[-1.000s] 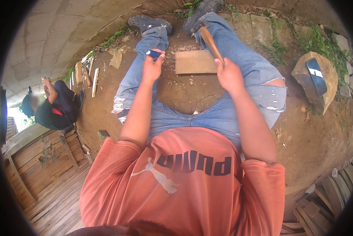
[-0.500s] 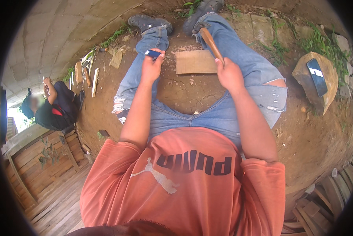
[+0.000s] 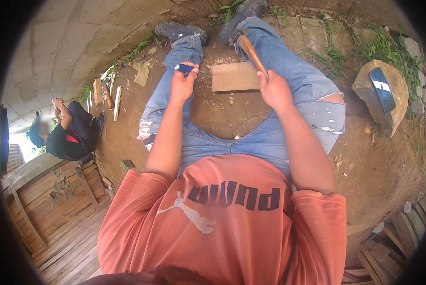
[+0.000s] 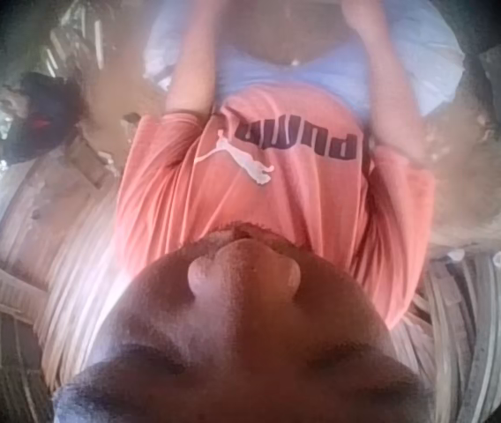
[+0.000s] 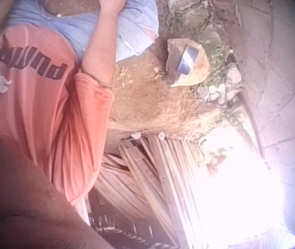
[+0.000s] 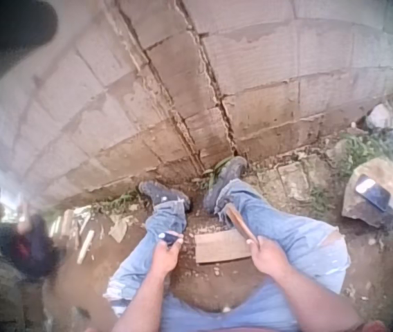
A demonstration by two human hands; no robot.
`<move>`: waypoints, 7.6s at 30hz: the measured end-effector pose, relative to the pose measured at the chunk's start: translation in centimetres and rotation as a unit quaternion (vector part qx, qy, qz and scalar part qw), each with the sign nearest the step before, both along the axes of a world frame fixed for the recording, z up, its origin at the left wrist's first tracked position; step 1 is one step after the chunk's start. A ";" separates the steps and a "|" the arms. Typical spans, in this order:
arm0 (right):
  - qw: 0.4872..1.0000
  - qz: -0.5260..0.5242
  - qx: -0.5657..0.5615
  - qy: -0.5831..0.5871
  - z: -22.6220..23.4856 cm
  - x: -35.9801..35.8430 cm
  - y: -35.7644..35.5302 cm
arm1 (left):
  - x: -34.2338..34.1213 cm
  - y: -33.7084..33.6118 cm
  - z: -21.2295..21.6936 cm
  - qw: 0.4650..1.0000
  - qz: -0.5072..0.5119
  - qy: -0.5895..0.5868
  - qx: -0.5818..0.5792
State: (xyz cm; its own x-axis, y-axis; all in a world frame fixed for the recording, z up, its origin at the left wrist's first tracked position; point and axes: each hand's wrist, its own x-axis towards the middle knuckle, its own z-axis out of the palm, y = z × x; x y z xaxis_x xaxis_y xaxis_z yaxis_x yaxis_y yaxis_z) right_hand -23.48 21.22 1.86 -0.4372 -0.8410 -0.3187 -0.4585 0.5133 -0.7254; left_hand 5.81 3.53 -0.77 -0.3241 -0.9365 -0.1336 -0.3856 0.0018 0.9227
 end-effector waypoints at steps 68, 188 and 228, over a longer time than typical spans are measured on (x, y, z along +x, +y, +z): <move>0.966 0.149 -0.075 0.196 11.7 4.6 1.9 | -2.9 1.3 2.2 0.976 -0.034 -0.167 -0.138; 0.998 0.037 0.011 0.050 2.4 0.1 2.3 | -1.1 2.3 2.5 0.985 -0.076 -0.144 -0.058; 0.971 0.129 -0.097 0.176 9.9 5.4 5.1 | -2.5 3.0 3.5 0.938 -0.130 -0.293 -0.131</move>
